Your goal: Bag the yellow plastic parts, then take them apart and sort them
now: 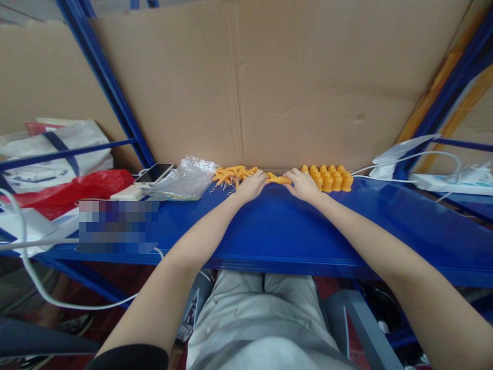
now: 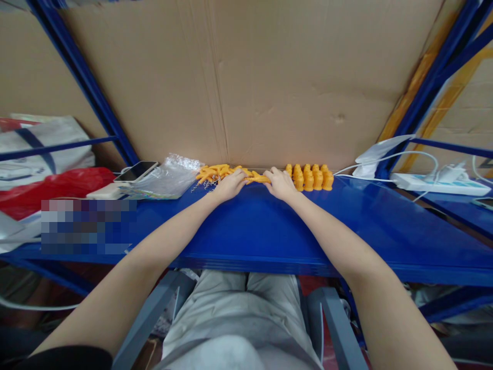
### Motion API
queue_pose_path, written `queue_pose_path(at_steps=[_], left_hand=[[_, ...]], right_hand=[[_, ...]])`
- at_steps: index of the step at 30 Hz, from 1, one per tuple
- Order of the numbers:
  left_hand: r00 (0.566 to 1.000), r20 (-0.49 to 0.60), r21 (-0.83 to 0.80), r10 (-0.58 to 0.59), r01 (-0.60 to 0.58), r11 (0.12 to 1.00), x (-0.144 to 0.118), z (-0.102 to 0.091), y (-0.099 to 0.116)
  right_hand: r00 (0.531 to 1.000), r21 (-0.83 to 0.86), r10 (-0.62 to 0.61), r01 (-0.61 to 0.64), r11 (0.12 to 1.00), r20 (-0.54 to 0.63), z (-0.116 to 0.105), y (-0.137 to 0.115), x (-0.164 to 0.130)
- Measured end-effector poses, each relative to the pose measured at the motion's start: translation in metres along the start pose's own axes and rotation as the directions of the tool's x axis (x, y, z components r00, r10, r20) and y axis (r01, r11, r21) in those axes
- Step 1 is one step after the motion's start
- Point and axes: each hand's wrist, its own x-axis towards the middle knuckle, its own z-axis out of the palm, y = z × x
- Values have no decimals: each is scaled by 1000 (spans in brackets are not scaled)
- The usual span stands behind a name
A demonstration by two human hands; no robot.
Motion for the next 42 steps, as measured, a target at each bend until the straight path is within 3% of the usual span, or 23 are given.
queue_pose_path(at_steps=[4, 8, 14, 21, 28, 33, 36, 42], left_hand=[[1000, -28, -39, 5, -6, 999, 1, 1, -2], [999, -52, -83, 15, -19, 996, 2, 1, -5], [999, -39, -78, 14, -17, 997, 1, 1, -7], [1000, -26, -47, -13, 11, 999, 0, -2, -4], [998, -44, -29, 35, -36, 999, 1, 0, -6], [998, -46, -26, 37, -38, 999, 1, -1, -6], [998, -53, -28, 31, -32, 999, 0, -3, -6], [994, -89, -18, 61, -63, 998, -1, -5, -4]], right_hand=[[999, 107, 41, -39, 993, -16, 3, 2, 2], [989, 398, 147, -125, 909, -24, 10, 7, 9], [930, 797, 309, -336, 503, 197, 13, 11, 11], [839, 849, 371, -491, 197, 399, -8, -4, 7], [766, 769, 434, -600, 221, 474, -19, -12, 7], [800, 777, 364, -577, 252, 476, -20, -4, 6], [826, 809, 289, -548, 210, 484, -22, 0, 4], [806, 804, 287, -573, 160, 517, -26, -4, 5]])
